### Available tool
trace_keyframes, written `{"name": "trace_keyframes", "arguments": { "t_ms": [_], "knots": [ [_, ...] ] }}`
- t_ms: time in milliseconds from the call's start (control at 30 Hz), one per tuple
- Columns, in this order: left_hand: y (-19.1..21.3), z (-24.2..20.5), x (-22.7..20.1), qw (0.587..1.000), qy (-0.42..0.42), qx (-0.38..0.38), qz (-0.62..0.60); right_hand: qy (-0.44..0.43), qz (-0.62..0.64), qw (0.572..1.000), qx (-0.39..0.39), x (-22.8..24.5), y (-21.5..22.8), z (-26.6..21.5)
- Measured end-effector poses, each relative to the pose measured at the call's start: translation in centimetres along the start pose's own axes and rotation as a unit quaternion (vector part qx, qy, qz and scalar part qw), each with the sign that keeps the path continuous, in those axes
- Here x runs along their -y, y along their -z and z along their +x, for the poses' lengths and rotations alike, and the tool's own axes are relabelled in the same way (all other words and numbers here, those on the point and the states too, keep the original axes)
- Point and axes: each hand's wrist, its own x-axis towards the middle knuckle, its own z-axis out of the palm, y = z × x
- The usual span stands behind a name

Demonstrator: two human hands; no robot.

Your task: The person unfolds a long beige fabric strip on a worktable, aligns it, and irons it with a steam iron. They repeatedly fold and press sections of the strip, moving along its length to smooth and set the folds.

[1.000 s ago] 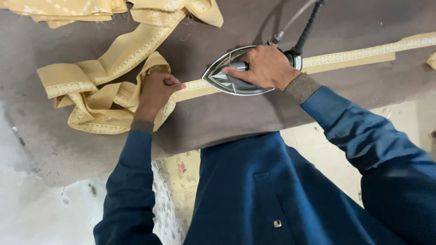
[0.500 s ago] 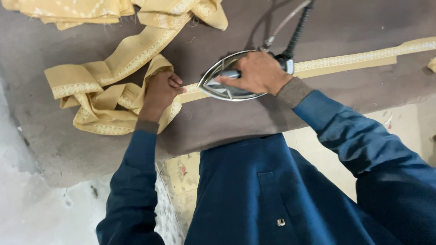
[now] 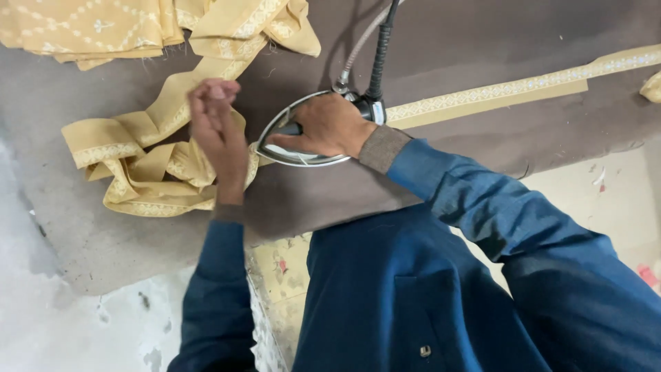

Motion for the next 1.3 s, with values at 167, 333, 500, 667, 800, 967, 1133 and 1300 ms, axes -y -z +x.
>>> {"name": "trace_keyframes", "arguments": {
  "t_ms": [167,333,500,667,800,967,1133,1300],
  "knots": [
    [-6.2,-3.3,0.9,0.998,0.048,0.023,-0.018,0.009,0.004,1.0,0.027,-5.2,2.7,-4.0],
    [-12.2,-7.1,3.4,0.963,0.081,0.167,0.197,-0.016,-0.027,0.999,0.017,-14.9,4.6,-9.8],
    [-15.1,-7.7,4.1,0.852,0.021,0.173,0.494,-0.032,-0.063,0.997,0.017,-26.4,6.3,-15.5],
    [-15.4,-7.4,4.7,0.847,0.07,0.203,0.486,0.105,-0.261,0.959,-0.019,-37.3,7.7,-21.7],
    [-15.9,-7.4,3.9,0.844,0.054,0.209,0.491,-0.097,-0.072,0.992,-0.041,-41.8,7.7,-24.5],
    [-16.1,-7.3,2.7,0.833,0.085,0.223,0.499,-0.004,-0.094,0.995,-0.039,-44.2,7.4,-26.2],
    [-16.4,-7.0,2.2,0.826,0.114,0.233,0.501,-0.014,-0.085,0.995,-0.038,-44.1,7.4,-26.1],
    [-17.1,-7.7,2.5,0.826,0.108,0.218,0.509,-0.002,-0.063,0.996,-0.059,-43.2,7.9,-25.7]
  ]
}}
